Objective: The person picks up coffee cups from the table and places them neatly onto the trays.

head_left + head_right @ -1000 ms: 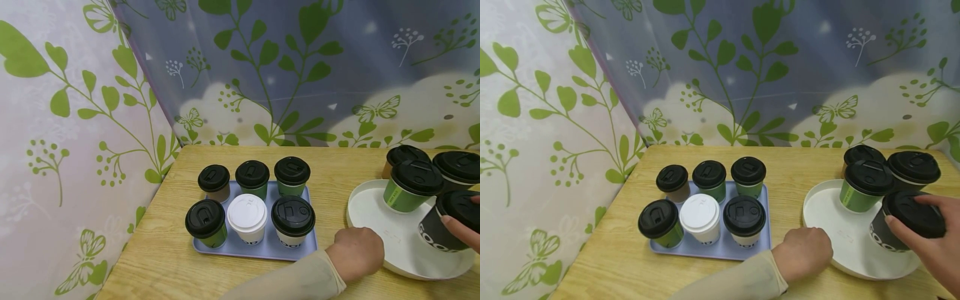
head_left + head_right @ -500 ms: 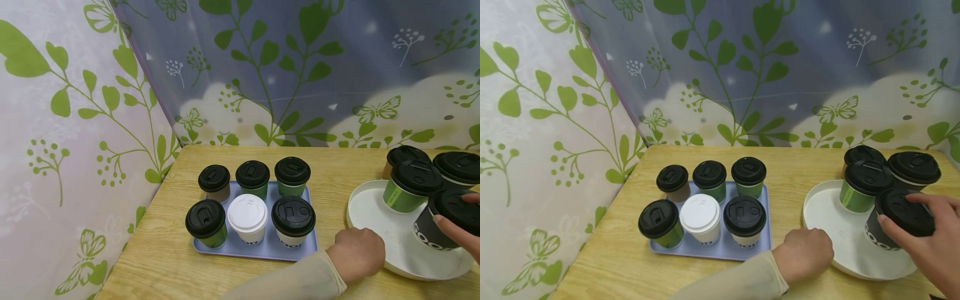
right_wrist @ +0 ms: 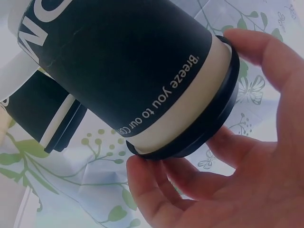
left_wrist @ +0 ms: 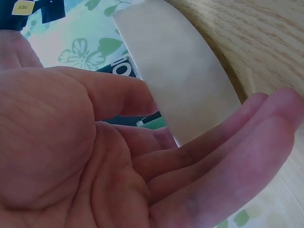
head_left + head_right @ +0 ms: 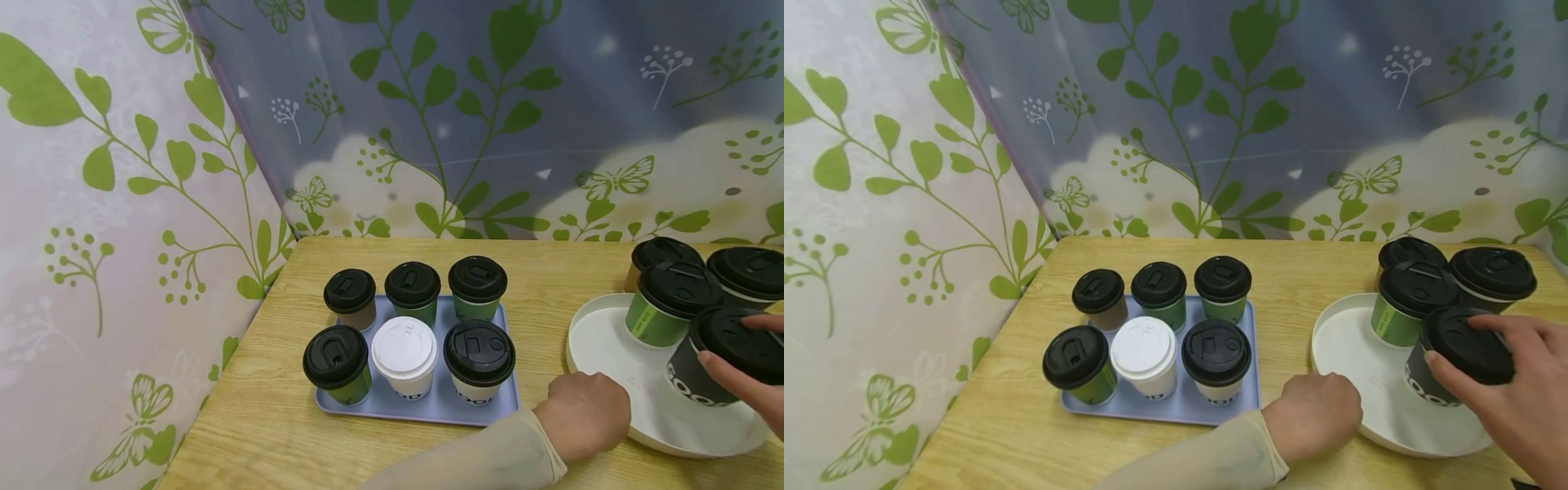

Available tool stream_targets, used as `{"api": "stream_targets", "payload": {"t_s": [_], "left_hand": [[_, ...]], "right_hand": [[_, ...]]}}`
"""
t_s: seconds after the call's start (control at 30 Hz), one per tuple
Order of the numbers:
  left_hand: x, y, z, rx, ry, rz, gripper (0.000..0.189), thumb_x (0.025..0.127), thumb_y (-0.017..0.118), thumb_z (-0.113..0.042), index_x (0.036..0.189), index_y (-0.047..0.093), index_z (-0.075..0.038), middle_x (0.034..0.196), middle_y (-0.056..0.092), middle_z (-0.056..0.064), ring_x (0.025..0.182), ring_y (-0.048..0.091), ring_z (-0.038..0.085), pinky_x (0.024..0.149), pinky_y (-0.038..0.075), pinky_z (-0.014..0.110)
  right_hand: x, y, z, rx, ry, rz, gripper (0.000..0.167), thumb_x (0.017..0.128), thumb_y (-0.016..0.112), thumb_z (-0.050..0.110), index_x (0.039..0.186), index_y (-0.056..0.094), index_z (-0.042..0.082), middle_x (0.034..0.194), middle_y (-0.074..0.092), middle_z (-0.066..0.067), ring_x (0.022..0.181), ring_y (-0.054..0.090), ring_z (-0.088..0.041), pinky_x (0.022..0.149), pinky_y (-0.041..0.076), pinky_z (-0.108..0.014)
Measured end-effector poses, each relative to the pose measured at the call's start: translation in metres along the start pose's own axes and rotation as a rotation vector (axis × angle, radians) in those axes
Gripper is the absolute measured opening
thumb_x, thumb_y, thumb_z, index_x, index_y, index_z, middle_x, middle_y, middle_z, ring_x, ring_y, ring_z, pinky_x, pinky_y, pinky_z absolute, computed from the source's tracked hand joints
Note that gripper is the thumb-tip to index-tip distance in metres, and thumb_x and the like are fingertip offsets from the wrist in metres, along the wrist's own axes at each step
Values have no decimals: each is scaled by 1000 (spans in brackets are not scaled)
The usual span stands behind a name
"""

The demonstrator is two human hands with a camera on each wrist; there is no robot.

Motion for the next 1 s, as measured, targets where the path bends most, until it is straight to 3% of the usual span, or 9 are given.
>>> {"api": "stream_targets", "payload": {"t_s": [0.3, 0.5, 0.7, 1.0], "left_hand": [[-1, -1, 0, 3, 29, -3, 22, 99, 64, -32, 79, 70, -29, 79, 65, -15, 60, 57, 10, 51, 49, 35], [-2, -1, 1, 1, 37, -8, 21, 100, 63, -32, 81, 71, -29, 80, 66, -15, 61, 58, 11, 51, 50, 35], [-2, -1, 1, -4, 28, -14, 22, 101, 61, -32, 82, 71, -29, 82, 67, -15, 63, 60, 10, 52, 51, 35], [-2, -1, 1, -11, 35, -8, 22, 103, 59, -32, 85, 72, -31, 85, 68, -16, 67, 62, 10, 54, 52, 35]], "right_hand": [[-2, 1, 11, 73, -95, -43, 63, 91, 75, 22, 139, 50, -11, 146, 41, -38, 143, 31, -55, 120, 19, -64], [-3, 3, 16, 40, -179, -77, 65, 89, 78, 27, 134, 54, -12, 139, 46, -39, 135, 38, -58, 117, 24, -64], [-2, 6, 17, 7, -187, -28, 73, 88, 80, 34, 135, 50, -13, 141, 41, -41, 137, 35, -59, 118, 21, -66], [-6, 6, 31, -15, -206, 1, 70, 90, 78, 37, 130, 50, -13, 138, 38, -38, 135, 30, -56, 119, 16, -66]]}}
Point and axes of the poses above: each hand's wrist, its own x-axis towards the middle knuckle, its own y-axis out of the palm, z = x × y, the point moved 4 cm from there along x, towards the middle knuckle
